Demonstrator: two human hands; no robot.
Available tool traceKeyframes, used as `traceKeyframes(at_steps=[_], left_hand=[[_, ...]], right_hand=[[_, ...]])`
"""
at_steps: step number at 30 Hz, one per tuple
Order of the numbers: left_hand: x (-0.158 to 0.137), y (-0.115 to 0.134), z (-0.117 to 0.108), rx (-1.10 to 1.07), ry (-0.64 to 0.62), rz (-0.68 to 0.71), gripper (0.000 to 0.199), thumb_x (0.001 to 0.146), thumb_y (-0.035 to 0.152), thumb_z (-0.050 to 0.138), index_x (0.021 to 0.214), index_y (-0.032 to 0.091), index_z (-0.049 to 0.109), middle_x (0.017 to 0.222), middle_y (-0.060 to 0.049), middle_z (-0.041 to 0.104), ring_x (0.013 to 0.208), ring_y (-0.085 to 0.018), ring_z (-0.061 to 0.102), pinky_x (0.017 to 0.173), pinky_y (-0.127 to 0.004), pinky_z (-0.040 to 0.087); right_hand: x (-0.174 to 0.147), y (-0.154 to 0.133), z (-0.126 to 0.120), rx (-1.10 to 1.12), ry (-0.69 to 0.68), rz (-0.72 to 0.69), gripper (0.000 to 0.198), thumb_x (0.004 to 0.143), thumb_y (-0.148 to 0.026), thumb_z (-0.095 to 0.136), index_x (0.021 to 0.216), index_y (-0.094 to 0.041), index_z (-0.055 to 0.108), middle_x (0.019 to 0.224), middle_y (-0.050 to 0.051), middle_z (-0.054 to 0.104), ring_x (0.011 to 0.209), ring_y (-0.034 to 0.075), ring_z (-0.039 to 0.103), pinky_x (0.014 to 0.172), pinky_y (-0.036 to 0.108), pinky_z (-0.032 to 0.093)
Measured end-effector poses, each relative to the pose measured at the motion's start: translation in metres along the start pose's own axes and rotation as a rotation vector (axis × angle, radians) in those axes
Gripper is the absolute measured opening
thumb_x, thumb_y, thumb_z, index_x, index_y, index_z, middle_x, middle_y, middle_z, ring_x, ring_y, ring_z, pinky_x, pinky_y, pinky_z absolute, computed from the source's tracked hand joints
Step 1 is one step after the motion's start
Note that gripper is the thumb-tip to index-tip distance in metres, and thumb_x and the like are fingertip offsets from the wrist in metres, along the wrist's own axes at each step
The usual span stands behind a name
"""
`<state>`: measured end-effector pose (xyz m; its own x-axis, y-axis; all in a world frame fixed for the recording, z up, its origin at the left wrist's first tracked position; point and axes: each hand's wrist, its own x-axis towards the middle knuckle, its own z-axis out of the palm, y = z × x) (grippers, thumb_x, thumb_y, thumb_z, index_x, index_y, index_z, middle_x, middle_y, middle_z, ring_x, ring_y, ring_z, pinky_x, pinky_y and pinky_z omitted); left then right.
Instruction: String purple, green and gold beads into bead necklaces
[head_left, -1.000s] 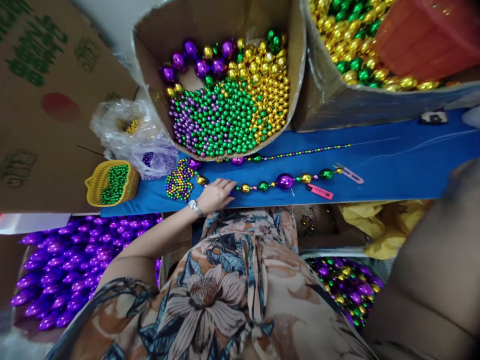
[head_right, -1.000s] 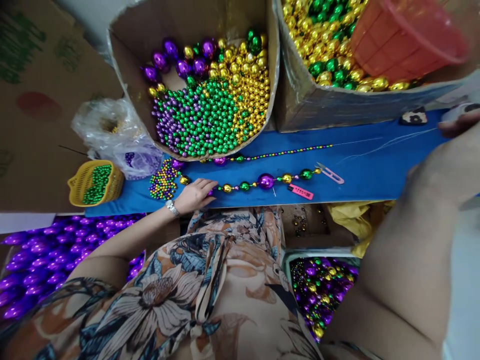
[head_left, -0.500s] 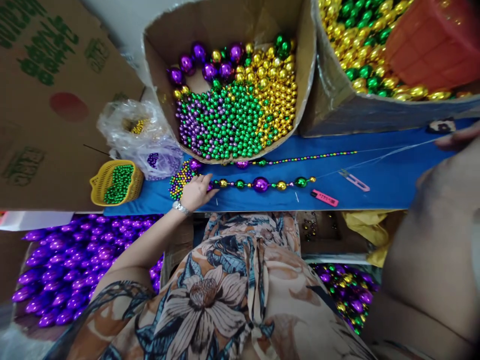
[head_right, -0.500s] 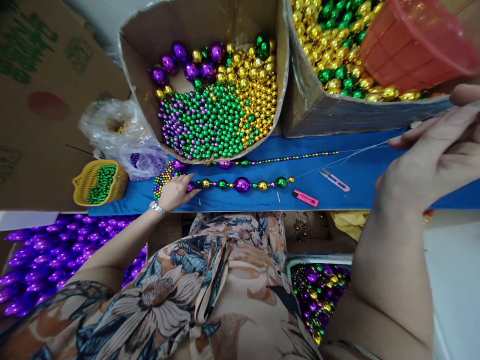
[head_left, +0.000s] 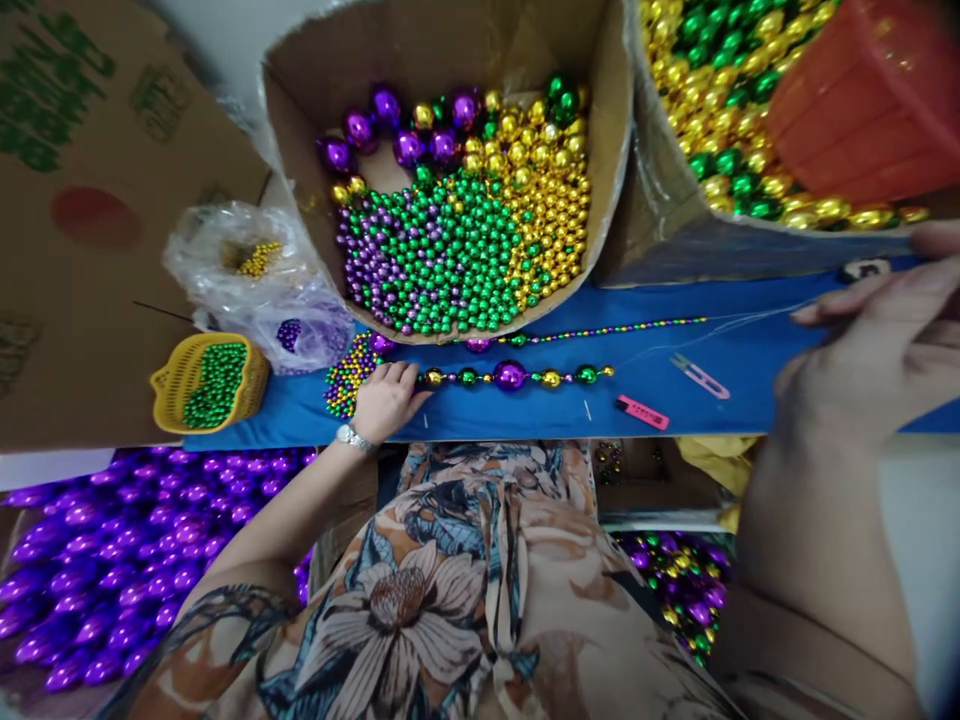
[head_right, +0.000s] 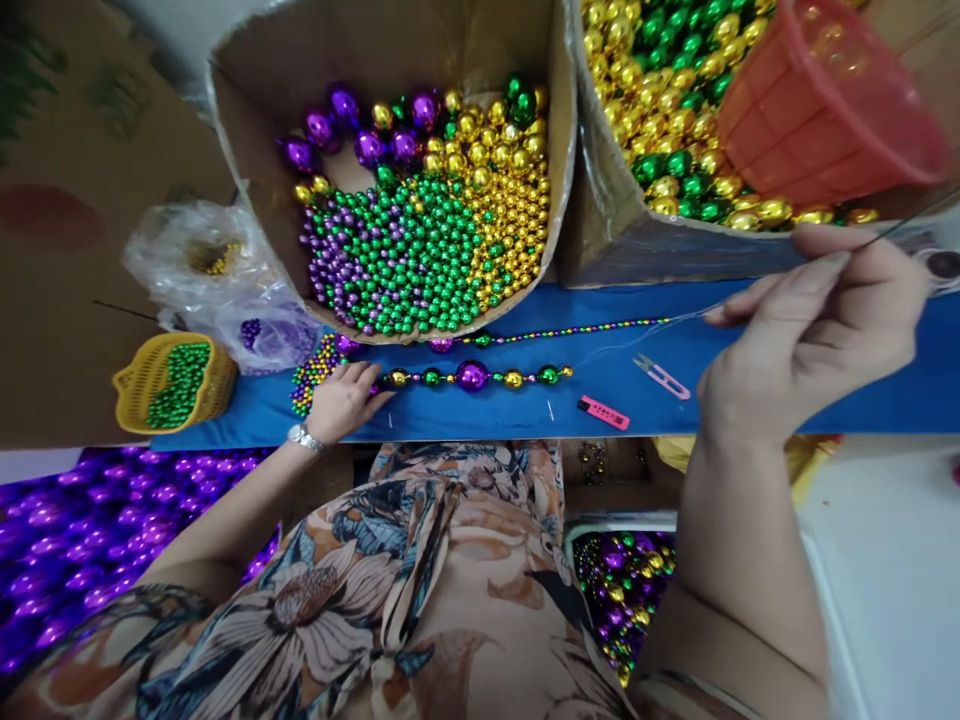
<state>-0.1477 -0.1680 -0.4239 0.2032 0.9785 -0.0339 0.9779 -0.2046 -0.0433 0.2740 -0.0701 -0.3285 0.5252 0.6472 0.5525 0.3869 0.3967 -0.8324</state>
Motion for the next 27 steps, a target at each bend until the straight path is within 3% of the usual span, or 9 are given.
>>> traceKeyframes(at_steps=[3,6,9,12,17,21,24,27], left_hand=[[0.012,0.017,-0.01,-0.088,0.082,0.11,0.042,0.097,0.045,0.042,0.122,0.016,0.058,0.116,-0.012,0.065,0.104,-0.028,0.059,0.088,-0.038,0.05],[0.036,0.051,-0.008,-0.22,0.124,0.308,0.042,0.096,0.041,0.045,0.129,0.017,0.054,0.125,-0.012,0.061,0.111,-0.026,0.057,0.095,-0.038,0.048],[0.062,0.088,0.003,-0.241,0.098,0.469,0.051,0.094,0.041,0.049,0.14,0.02,0.044,0.141,-0.015,0.049,0.124,-0.03,0.049,0.096,-0.043,0.048],[0.078,0.108,0.012,-0.201,0.002,0.501,0.047,0.093,0.036,0.052,0.136,0.02,0.048,0.139,-0.016,0.049,0.119,-0.031,0.05,0.087,-0.042,0.051],[0.068,0.087,0.002,-0.114,-0.139,0.484,0.033,0.091,0.034,0.053,0.12,0.019,0.057,0.123,-0.014,0.058,0.106,-0.03,0.054,0.076,-0.038,0.051],[0.053,0.064,-0.014,-0.034,-0.192,0.436,0.03,0.087,0.033,0.061,0.112,0.017,0.059,0.115,-0.015,0.06,0.104,-0.03,0.054,0.075,-0.038,0.05],[0.053,0.057,-0.027,-0.03,-0.198,0.446,0.027,0.085,0.038,0.064,0.098,0.015,0.063,0.104,-0.013,0.064,0.096,-0.028,0.058,0.068,-0.034,0.049],[0.068,0.052,-0.044,-0.154,-0.105,0.477,0.029,0.093,0.042,0.053,0.085,0.015,0.063,0.085,-0.008,0.065,0.079,-0.02,0.061,0.061,-0.029,0.045]], right_hand=[[-0.001,-0.007,0.007,0.065,-0.04,-0.182,0.024,0.093,-0.04,0.054,0.098,-0.018,0.064,0.083,-0.001,0.059,0.05,0.003,0.052,0.047,0.023,0.042],[-0.005,-0.015,0.015,0.064,-0.06,-0.226,0.025,0.095,-0.041,0.053,0.098,-0.018,0.063,0.078,-0.002,0.057,0.049,0.003,0.052,0.045,0.022,0.042],[-0.007,-0.019,0.021,0.056,-0.087,-0.219,0.025,0.096,-0.041,0.052,0.098,-0.017,0.061,0.067,-0.005,0.051,0.047,0.004,0.05,0.044,0.021,0.042],[-0.003,-0.017,0.021,0.041,-0.107,-0.217,0.023,0.097,-0.038,0.051,0.099,-0.017,0.06,0.06,-0.006,0.046,0.047,0.005,0.05,0.045,0.022,0.043],[0.001,-0.007,0.013,-0.027,-0.084,-0.139,0.023,0.097,-0.037,0.049,0.101,-0.017,0.06,0.062,-0.005,0.047,0.048,0.006,0.049,0.047,0.023,0.045],[-0.019,0.001,0.017,0.002,-0.112,-0.018,0.021,0.096,-0.035,0.051,0.102,-0.018,0.062,0.06,-0.004,0.05,0.049,0.008,0.05,0.049,0.024,0.045],[-0.046,0.007,0.023,-0.078,-0.297,0.066,0.022,0.096,-0.033,0.05,0.106,-0.02,0.064,0.062,-0.003,0.055,0.054,0.009,0.055,0.056,0.025,0.047],[-0.07,0.016,0.027,-0.142,-0.56,0.086,0.024,0.096,-0.031,0.049,0.113,-0.02,0.063,0.068,-0.002,0.06,0.061,0.009,0.058,0.062,0.025,0.049]])
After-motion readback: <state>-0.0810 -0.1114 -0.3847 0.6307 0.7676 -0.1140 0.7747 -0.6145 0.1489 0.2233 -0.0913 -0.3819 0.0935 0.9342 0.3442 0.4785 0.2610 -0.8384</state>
